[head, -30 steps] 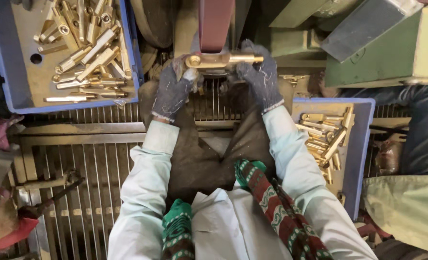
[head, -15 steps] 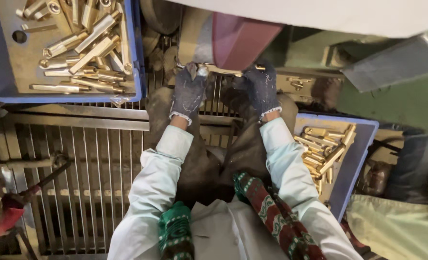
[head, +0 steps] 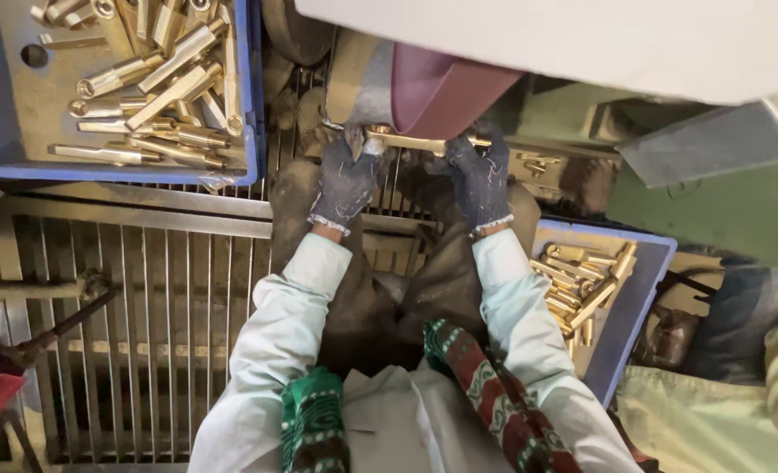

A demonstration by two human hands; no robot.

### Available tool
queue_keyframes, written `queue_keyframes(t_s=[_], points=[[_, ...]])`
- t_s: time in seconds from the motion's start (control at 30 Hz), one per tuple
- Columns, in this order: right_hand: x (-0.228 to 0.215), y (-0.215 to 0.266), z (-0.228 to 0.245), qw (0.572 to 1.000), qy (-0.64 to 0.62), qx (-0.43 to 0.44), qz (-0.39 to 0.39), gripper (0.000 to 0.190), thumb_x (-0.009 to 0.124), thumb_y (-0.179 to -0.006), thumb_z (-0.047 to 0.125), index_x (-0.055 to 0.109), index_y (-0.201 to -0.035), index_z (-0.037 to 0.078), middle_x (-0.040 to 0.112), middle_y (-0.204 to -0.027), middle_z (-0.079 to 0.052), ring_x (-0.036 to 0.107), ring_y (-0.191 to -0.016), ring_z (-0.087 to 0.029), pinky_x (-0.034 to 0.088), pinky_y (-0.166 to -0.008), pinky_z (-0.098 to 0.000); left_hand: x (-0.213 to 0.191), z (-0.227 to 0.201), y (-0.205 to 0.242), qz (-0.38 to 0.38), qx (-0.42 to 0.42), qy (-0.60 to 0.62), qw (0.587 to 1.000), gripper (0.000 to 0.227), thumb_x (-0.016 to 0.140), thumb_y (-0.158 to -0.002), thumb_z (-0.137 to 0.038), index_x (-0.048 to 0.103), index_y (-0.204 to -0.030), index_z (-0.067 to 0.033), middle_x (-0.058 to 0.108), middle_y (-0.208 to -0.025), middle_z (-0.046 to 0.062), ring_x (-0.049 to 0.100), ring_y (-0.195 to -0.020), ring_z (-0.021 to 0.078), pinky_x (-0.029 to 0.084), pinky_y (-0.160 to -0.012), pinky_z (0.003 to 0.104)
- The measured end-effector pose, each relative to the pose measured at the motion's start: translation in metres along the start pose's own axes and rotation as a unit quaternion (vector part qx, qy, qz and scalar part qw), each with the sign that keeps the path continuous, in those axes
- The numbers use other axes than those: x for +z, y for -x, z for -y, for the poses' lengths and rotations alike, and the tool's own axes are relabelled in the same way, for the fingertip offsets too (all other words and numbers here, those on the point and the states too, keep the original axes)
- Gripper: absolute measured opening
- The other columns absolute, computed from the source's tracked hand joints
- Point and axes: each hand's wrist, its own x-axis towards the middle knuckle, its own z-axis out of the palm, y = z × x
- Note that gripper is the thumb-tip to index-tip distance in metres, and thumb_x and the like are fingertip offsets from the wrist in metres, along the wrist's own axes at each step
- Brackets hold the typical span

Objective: The person sits on the floor and repeatedly presses brass-colored metal parts against a rotating belt sander to smooth their surfaces. They handle the parts one at a time, turning them over to contact different sides, then place them into a blue bin.

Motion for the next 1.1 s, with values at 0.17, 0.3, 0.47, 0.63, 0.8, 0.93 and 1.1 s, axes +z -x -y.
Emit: queue_keyframes(t_s=[0.17, 0.3, 0.47, 0.63, 0.8, 0.93, 1.1], points=[[0.005, 0.021, 0.018, 0.995, 0.036, -0.093, 0.025, 0.053, 0.081, -0.093, 0.012, 0.049, -0.133, 0.001, 0.064, -0.119, -0.01, 0.064, -0.096, -0.02, 0.061, -0.082, -0.0336, -0.006, -0.058, 0.015, 0.048, -0.067, -0.007, 0.997, 0.037, 0.07, -0.099, -0.025, 0.068, -0.127, -0.0004, 0.065, -0.09, 0.006, 0.056, -0.069, 0.0114, 0.044, -0.059, 0.027], [-0.006, 0.067, 0.046, 0.966, 0.147, -0.19, 0.101, 0.068, 0.087, -0.087, 0.035, 0.051, -0.135, 0.003, 0.069, -0.127, -0.014, 0.067, -0.115, -0.022, 0.058, -0.099, -0.0332, -0.018, -0.103, 0.048, 0.174, 0.049, 0.131, 0.975, 0.053, 0.072, -0.1, -0.031, 0.059, -0.141, -0.0003, 0.067, -0.119, 0.006, 0.063, -0.092, 0.0098, 0.053, -0.079, 0.025], [-0.013, 0.094, 0.054, 0.966, 0.118, -0.207, 0.099, 0.079, 0.09, -0.082, 0.038, 0.049, -0.139, 0.003, 0.066, -0.125, -0.013, 0.067, -0.115, -0.022, 0.059, -0.101, -0.0355, -0.009, -0.121, 0.063, 0.23, 0.083, 0.06, 0.968, 0.056, 0.07, -0.102, -0.032, 0.056, -0.146, -0.0008, 0.067, -0.132, 0.007, 0.067, -0.11, 0.0108, 0.056, -0.093, 0.026], [-0.026, 0.074, 0.048, 0.988, 0.026, -0.139, 0.069, 0.062, 0.086, -0.088, 0.023, 0.05, -0.134, 0.002, 0.062, -0.124, -0.008, 0.067, -0.11, -0.021, 0.066, -0.091, -0.0415, 0.007, -0.097, 0.034, 0.266, 0.031, 0.102, 0.958, 0.048, 0.069, -0.101, -0.018, 0.058, -0.144, 0.0, 0.068, -0.126, 0.005, 0.063, -0.103, 0.0093, 0.055, -0.088, 0.025], [-0.04, 0.051, 0.032, 0.996, 0.018, -0.086, 0.021, 0.056, 0.081, -0.095, 0.014, 0.053, -0.143, 0.002, 0.063, -0.121, -0.01, 0.065, -0.104, -0.021, 0.064, -0.09, -0.0418, 0.023, -0.051, 0.007, 0.174, -0.063, 0.052, 0.981, 0.026, 0.067, -0.099, -0.015, 0.066, -0.119, 0.0005, 0.07, -0.092, 0.004, 0.065, -0.076, 0.0114, 0.053, -0.065, 0.028], [-0.043, 0.036, 0.02, 0.998, 0.007, -0.007, -0.057, 0.047, 0.075, -0.095, 0.013, 0.052, -0.134, 0.003, 0.064, -0.115, -0.012, 0.069, -0.096, -0.025, 0.068, -0.081, -0.0448, 0.033, -0.016, -0.002, 0.069, 0.217, -0.176, 0.958, 0.018, 0.072, -0.105, -0.012, 0.065, -0.115, 0.001, 0.068, -0.091, 0.004, 0.065, -0.079, 0.0112, 0.053, -0.07, 0.029], [-0.049, 0.022, 0.012, 0.996, 0.015, 0.013, -0.086, 0.046, 0.074, -0.093, 0.007, 0.053, -0.133, 0.0, 0.066, -0.111, -0.012, 0.071, -0.091, -0.023, 0.068, -0.079, -0.0447, 0.039, 0.014, -0.006, 0.066, -0.139, 0.024, 0.988, 0.019, 0.069, -0.099, -0.016, 0.061, -0.097, 0.0012, 0.06, -0.072, 0.006, 0.053, -0.053, 0.0106, 0.043, -0.047, 0.029]])
